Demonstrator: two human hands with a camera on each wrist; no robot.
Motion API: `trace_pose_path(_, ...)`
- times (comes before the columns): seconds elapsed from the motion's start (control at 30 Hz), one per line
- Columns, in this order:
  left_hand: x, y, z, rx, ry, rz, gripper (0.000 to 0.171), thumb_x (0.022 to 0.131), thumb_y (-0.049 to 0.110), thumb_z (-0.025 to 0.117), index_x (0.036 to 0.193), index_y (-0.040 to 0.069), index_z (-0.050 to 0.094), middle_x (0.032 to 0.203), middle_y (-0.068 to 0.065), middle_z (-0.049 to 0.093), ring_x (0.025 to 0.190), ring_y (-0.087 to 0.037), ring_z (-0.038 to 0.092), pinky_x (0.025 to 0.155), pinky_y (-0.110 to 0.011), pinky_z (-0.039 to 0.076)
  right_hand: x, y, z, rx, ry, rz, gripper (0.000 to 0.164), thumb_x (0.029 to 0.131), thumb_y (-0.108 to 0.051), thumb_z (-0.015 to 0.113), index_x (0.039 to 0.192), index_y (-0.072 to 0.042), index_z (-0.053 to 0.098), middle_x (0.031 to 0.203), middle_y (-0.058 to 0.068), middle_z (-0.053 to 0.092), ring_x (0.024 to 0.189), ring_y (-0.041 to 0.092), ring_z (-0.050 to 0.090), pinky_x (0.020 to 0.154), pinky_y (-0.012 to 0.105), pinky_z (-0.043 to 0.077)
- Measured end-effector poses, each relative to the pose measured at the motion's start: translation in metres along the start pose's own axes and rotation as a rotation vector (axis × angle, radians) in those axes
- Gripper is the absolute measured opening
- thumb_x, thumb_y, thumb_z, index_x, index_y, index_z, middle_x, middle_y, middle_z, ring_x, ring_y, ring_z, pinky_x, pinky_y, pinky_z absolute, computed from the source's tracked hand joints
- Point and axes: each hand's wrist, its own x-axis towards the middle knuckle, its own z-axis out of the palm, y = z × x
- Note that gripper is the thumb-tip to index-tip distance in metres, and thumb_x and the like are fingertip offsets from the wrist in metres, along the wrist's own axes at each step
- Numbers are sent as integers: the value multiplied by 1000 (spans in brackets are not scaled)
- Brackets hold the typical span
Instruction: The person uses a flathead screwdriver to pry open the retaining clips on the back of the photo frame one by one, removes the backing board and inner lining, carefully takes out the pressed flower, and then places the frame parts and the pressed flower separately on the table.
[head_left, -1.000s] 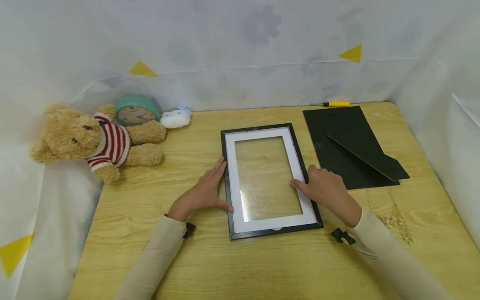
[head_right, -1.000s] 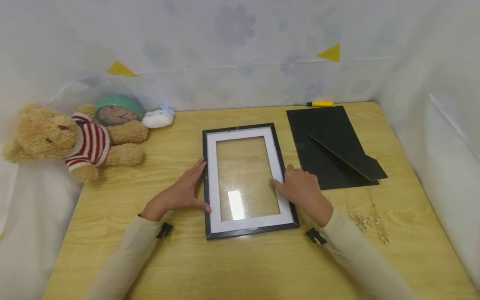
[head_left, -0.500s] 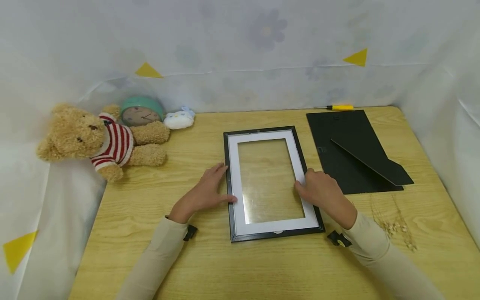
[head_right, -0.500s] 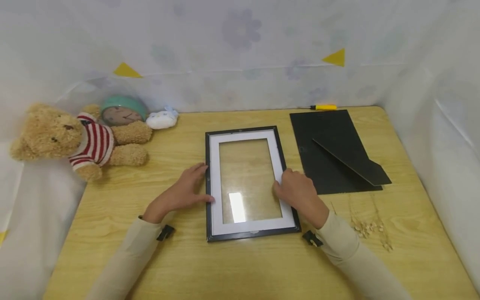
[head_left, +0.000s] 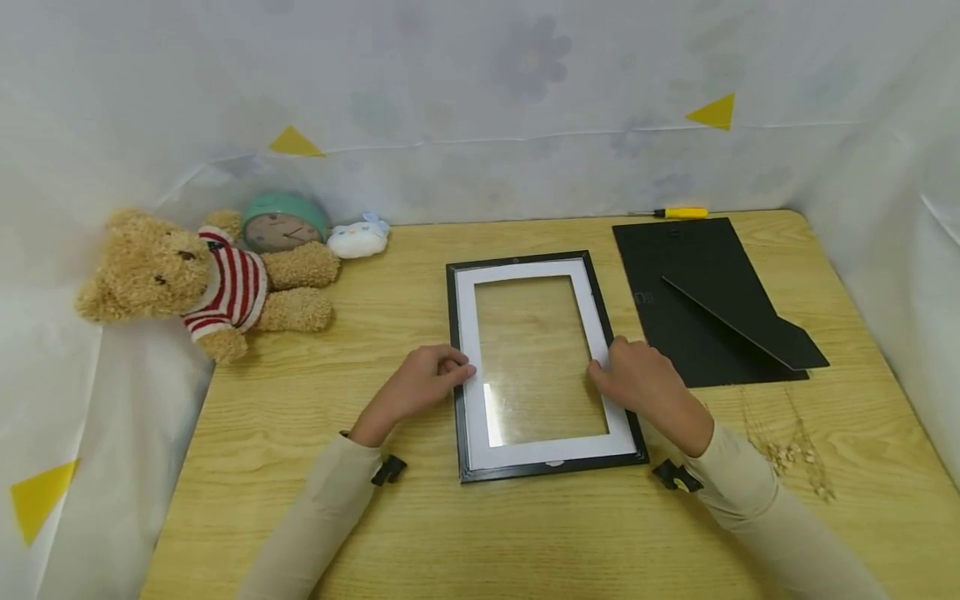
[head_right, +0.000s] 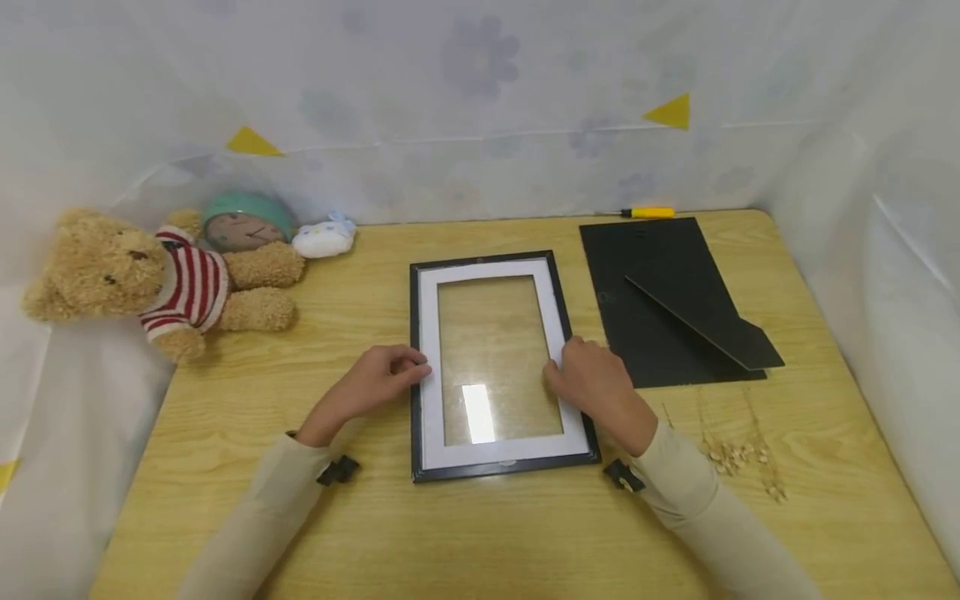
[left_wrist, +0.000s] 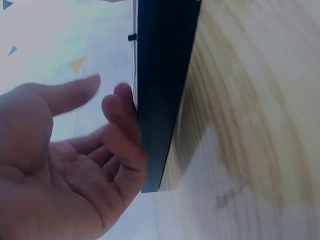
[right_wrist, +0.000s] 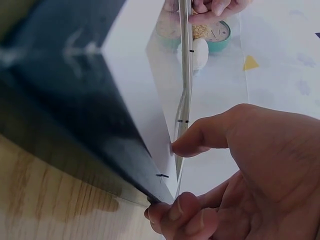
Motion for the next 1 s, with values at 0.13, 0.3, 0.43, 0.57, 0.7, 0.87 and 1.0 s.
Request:
trace_pose_path(0.13,0,3,2,-11,54,-72,34,98,26,67,117,-2,68,90,-5,70,73,-13,60,64,-29,50,0,-1,-1,19,-10,-6,32,96,-24,54,75,1,52,60,5,41,49,20,43,44,30,32)
trace_pose_path(0.3,-2,7,3,-73,74,-145,33,98,28,65,114,-1,67,85,-5,70,70,-19,64,60,-29,49,-1,-1,-2,27,-7,-8,32,96,-23,54,72,-1,51,59,4,39,48,20,42,43,30,32)
trace_pose_path(0.43,-4,7,3,-133,51,-178,32,99,28,64,107,-3,69,77,-5,69,63,-25,67,56,-28,47,-1,-1,-3,31,-4,-9,32,96,-23,54,71,-2,51,58,3,39,48,19,42,43,30,32)
trace_pose_path(0.57,-6,8,3,-140,51,-196,34,99,29,64,108,-3,68,76,-5,69,61,-23,66,57,-28,49,-1,0,-2,32,-2,-15,32,96,-22,53,71,-2,51,58,3,38,48,19,42,43,30,32)
trace_pose_path(0.7,-8,10,4,-184,33,-188,35,99,28,64,113,-5,65,80,-8,69,61,-20,66,58,-31,52,-1,0,-1,31,-3,-16,33,96,-22,54,70,-2,50,58,3,38,48,19,42,43,30,32)
trace_pose_path(0.87,-9,10,7,-317,-26,-159,27,101,15,60,116,-8,62,85,-11,70,64,-18,68,59,-36,56,-1,0,-1,33,-11,1,34,96,-25,54,73,0,52,60,5,40,49,20,44,44,31,33)
trace_pose_path(1.0,-11,10,9,-385,-32,-159,24,101,9,59,118,-8,58,80,-12,71,65,-18,69,60,-38,58,-4,5,-4,62,-52,41,38,100,-31,53,85,4,56,64,9,47,53,23,48,46,33,36)
